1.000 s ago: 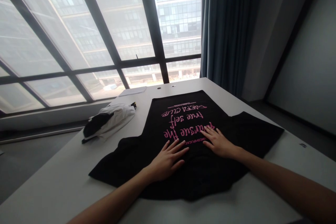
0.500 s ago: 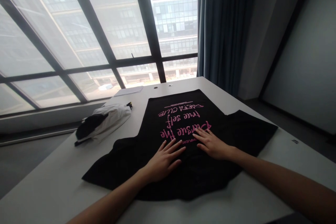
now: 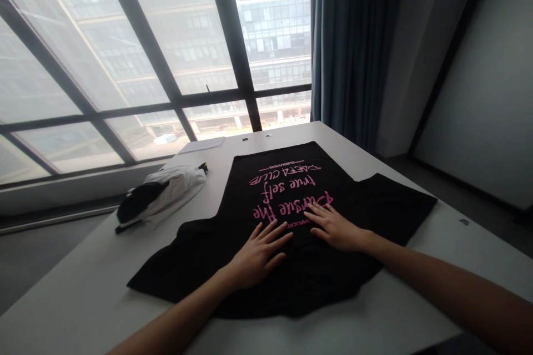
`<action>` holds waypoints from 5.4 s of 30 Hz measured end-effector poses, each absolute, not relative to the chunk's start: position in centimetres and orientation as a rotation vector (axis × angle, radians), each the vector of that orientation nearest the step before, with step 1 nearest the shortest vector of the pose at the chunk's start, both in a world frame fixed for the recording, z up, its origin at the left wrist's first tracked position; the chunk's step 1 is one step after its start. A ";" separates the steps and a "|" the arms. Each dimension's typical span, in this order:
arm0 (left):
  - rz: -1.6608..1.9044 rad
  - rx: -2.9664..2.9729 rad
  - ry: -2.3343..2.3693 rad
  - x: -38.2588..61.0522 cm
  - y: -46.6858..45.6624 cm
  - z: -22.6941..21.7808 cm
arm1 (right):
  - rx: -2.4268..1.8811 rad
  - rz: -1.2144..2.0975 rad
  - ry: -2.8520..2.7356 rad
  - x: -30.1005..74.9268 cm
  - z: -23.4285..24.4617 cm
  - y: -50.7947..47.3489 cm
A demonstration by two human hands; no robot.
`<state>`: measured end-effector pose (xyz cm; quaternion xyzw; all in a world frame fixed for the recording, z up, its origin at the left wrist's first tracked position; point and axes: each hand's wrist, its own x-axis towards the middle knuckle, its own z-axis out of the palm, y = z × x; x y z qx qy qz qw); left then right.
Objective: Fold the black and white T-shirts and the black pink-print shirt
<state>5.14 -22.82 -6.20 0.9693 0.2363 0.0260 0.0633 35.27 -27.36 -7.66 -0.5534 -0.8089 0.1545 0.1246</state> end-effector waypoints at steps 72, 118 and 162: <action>0.122 2.962 0.681 5.2 -22.3 -6.5 | -1.541 0.500 -2.434 35.1 -6.8 -28.2; 0.102 2.945 0.704 5.1 -22.5 -6.4 | -1.617 0.542 -2.388 35.3 -6.4 -28.3; 0.200 2.805 0.699 6.2 -25.6 -3.2 | -1.512 0.411 -2.219 35.4 -4.5 -28.5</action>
